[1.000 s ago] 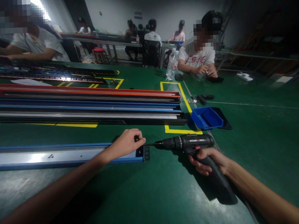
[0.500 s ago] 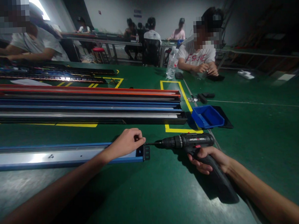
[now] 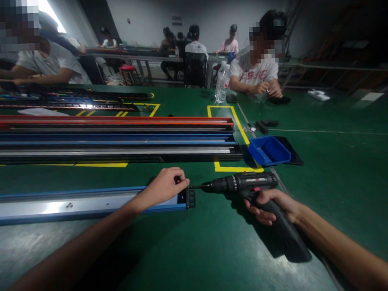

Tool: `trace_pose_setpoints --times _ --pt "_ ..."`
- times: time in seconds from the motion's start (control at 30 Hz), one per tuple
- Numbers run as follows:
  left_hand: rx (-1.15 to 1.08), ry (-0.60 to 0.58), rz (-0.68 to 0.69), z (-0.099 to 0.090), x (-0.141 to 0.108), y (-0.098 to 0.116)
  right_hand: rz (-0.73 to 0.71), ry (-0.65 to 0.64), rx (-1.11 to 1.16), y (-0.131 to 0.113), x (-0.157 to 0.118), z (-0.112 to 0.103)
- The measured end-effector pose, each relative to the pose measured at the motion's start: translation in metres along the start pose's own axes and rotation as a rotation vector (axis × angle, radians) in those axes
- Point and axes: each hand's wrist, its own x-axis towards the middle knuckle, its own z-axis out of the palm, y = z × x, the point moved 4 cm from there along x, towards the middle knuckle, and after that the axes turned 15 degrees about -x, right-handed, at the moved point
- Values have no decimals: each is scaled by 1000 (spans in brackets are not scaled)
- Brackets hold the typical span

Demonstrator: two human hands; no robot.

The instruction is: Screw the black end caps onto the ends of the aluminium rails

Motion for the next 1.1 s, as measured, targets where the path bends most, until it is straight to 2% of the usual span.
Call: trace_pose_setpoints --times 1.1 --pt "5 0 2 -1 -1 3 -1 34 -48 1 0 1"
